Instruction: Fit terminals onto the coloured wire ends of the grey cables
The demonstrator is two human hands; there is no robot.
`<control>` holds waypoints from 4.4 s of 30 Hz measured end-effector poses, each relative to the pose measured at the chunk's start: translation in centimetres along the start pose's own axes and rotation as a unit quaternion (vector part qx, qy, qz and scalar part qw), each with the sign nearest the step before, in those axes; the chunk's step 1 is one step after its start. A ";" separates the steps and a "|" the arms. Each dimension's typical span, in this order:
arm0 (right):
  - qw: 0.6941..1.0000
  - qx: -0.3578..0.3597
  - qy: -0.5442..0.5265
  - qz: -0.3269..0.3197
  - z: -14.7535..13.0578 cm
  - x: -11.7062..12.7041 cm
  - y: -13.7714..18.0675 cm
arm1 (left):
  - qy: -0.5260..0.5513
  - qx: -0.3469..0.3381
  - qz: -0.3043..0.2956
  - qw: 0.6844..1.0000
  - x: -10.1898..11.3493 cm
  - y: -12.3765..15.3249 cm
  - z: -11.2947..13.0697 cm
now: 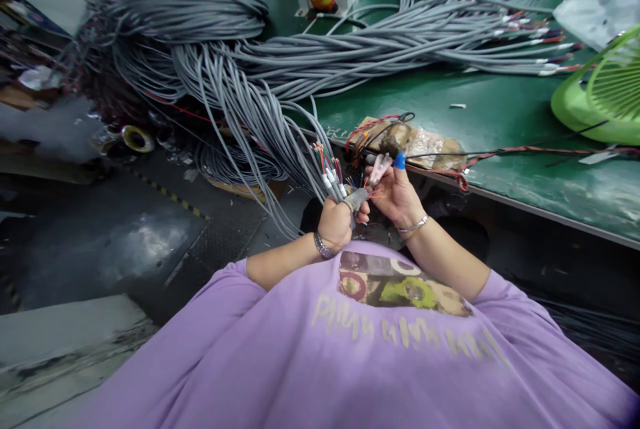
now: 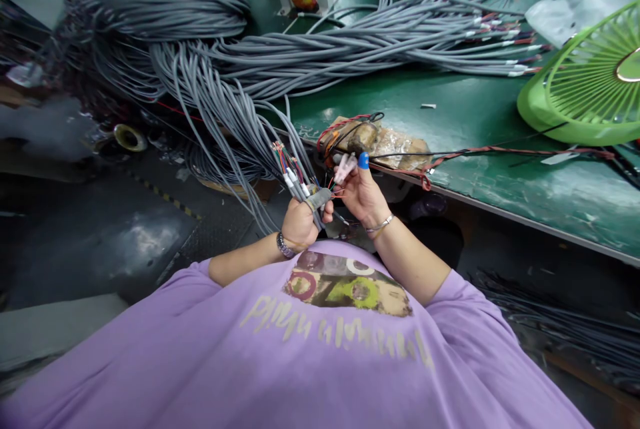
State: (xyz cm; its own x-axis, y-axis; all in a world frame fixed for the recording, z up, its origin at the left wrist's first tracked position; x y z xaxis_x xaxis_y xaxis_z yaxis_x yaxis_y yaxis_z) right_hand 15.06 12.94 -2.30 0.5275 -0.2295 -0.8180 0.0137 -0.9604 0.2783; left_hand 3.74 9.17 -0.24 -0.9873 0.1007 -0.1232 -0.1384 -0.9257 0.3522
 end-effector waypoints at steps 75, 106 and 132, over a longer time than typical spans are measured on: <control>0.975 0.018 0.218 -0.045 -0.5 0.4 4.6 | 0.022 0.029 -0.021 0.999 0.8 0.0 -1.7; 0.971 -0.123 0.197 -0.049 0.1 -0.5 2.4 | -0.092 0.013 -0.108 0.990 -0.9 0.2 -0.9; 0.975 -0.090 0.192 -0.065 0.1 -0.3 4.2 | -0.071 -0.001 -0.110 0.991 -0.6 0.3 -0.7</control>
State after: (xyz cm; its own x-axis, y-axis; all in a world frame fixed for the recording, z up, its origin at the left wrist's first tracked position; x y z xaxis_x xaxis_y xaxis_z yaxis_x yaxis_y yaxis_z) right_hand 14.81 8.98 -0.93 0.7897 0.0009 -0.6135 0.2318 -0.9263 0.2971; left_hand 4.30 8.56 -0.75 -0.9343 0.3506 -0.0647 -0.3516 -0.8762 0.3297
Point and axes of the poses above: each hand's wrist, its own y-axis away from the middle knuckle, its own x-axis out of the back of the hand, z = x × y, the point moved 10 cm from there along -y, towards the middle knuckle, and after that the axes turned 13 degrees about -y, right-handed, at the moved point
